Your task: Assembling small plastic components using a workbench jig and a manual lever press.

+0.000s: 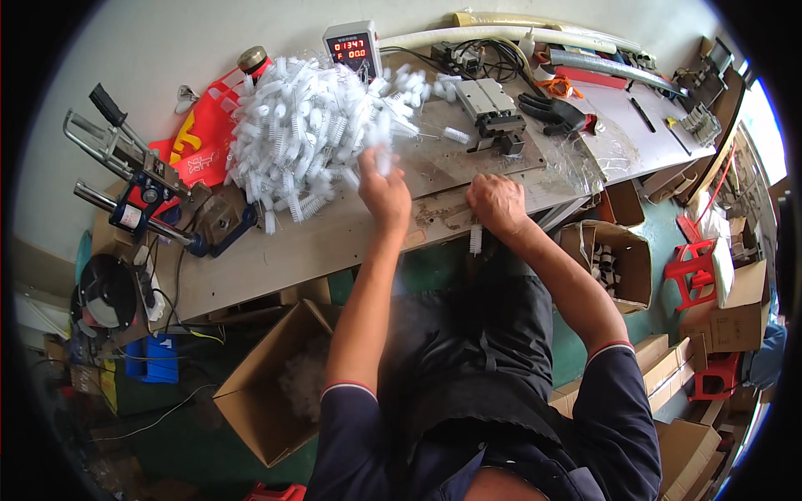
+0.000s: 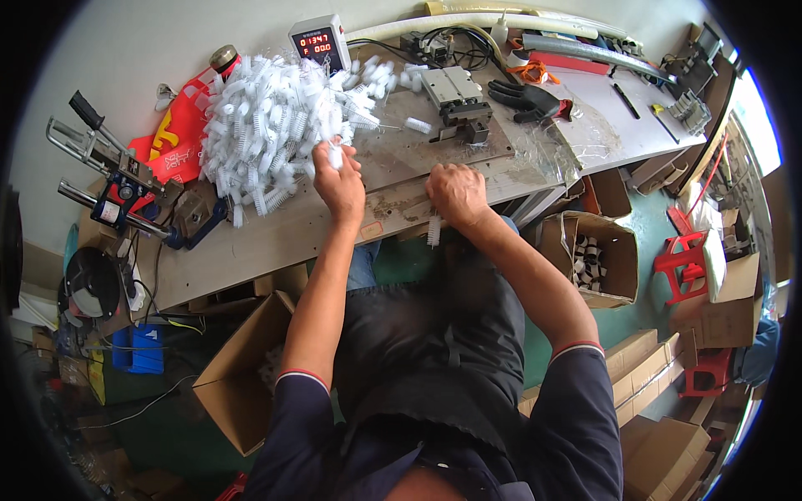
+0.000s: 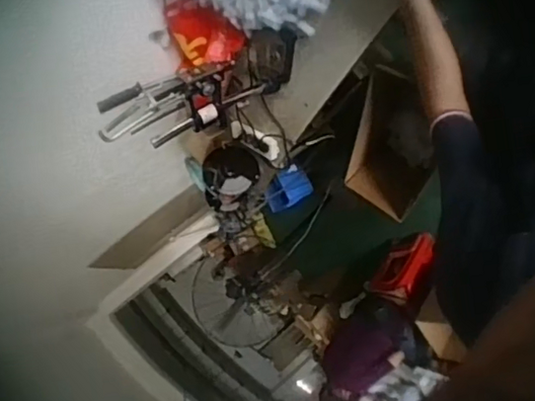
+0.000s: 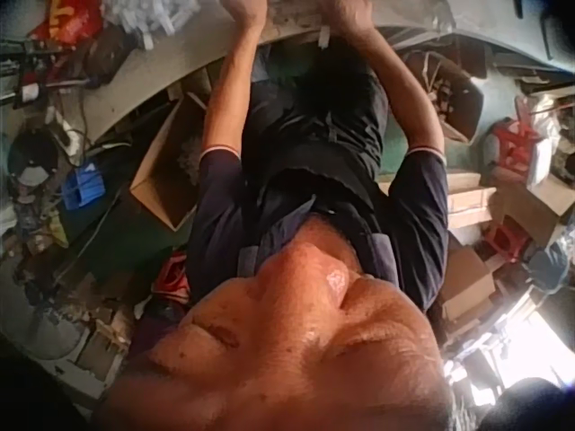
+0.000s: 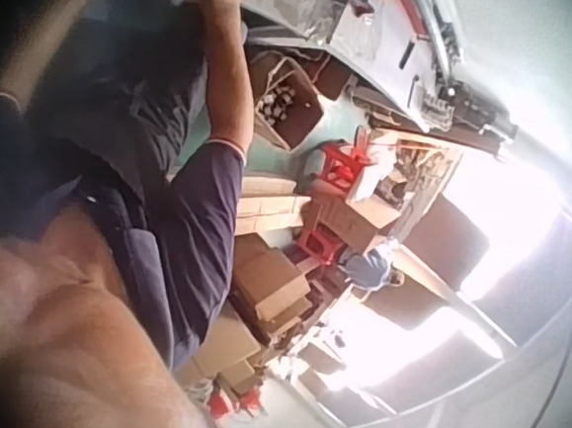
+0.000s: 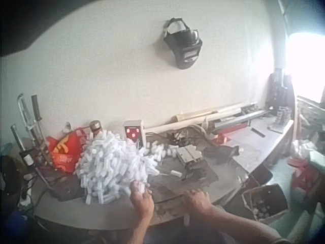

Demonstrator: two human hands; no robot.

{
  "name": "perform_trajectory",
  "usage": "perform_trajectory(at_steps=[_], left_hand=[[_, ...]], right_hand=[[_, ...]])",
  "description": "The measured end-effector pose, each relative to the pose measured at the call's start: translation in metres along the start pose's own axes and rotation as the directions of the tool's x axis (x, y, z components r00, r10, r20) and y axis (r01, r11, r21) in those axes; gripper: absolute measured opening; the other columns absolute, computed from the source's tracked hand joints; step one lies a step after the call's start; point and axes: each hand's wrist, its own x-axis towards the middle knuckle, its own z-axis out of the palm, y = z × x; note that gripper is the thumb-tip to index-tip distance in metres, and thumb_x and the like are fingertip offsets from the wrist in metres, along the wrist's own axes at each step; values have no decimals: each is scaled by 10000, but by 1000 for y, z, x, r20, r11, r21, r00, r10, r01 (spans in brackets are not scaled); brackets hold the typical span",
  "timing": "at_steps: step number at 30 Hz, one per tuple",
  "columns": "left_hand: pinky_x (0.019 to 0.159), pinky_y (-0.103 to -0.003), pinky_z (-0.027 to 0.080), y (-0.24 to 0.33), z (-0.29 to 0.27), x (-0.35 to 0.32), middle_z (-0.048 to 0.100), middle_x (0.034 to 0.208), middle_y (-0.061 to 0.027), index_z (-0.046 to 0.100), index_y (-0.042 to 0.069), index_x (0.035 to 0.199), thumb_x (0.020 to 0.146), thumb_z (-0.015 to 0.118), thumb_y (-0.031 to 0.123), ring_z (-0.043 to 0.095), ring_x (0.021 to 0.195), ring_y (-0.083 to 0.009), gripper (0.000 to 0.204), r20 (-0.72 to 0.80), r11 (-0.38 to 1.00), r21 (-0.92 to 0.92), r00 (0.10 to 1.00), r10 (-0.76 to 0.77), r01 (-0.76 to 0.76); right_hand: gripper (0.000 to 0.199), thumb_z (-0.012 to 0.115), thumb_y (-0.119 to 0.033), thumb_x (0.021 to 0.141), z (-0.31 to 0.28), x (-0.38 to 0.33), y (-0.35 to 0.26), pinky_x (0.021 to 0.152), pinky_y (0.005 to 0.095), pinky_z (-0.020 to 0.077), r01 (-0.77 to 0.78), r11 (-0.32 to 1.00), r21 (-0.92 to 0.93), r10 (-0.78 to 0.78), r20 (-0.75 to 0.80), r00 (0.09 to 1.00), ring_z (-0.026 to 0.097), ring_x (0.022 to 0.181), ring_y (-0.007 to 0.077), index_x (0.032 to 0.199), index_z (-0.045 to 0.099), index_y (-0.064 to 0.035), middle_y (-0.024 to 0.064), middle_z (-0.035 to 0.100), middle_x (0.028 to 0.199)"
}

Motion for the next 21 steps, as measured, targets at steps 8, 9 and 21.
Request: perform_trajectory(at_steps=[8,9,21], left_hand=[[736,-434,536,60,-14,-145,703,927,-137,619,20,1096,1019,556,51,677,835,-336,104,339,925,8,871,355,-380],[743,-435,538,59,-14,-149,710,939,-136,623,22,1108,1018,554,46,678,846,-336,115,335,937,0,883,328,-348],[591,-297,623,54,4,-135,659,940,-95,578,-1,1163,1071,494,77,708,770,-190,147,483,801,-288,801,-352,525]], right_hand=[[179,668,-249,855,2,-1,-2,734,494,571,-81,997,-10,80,-72,994,713,843,352,810,653,-76,142,717,835],[182,666,-247,858,3,-1,-2,738,494,570,-85,996,-2,84,-80,993,712,844,353,800,651,-75,144,716,834],[137,690,-185,828,0,-7,10,762,469,551,17,994,112,-2,-134,991,687,907,331,896,651,-72,110,702,921]])
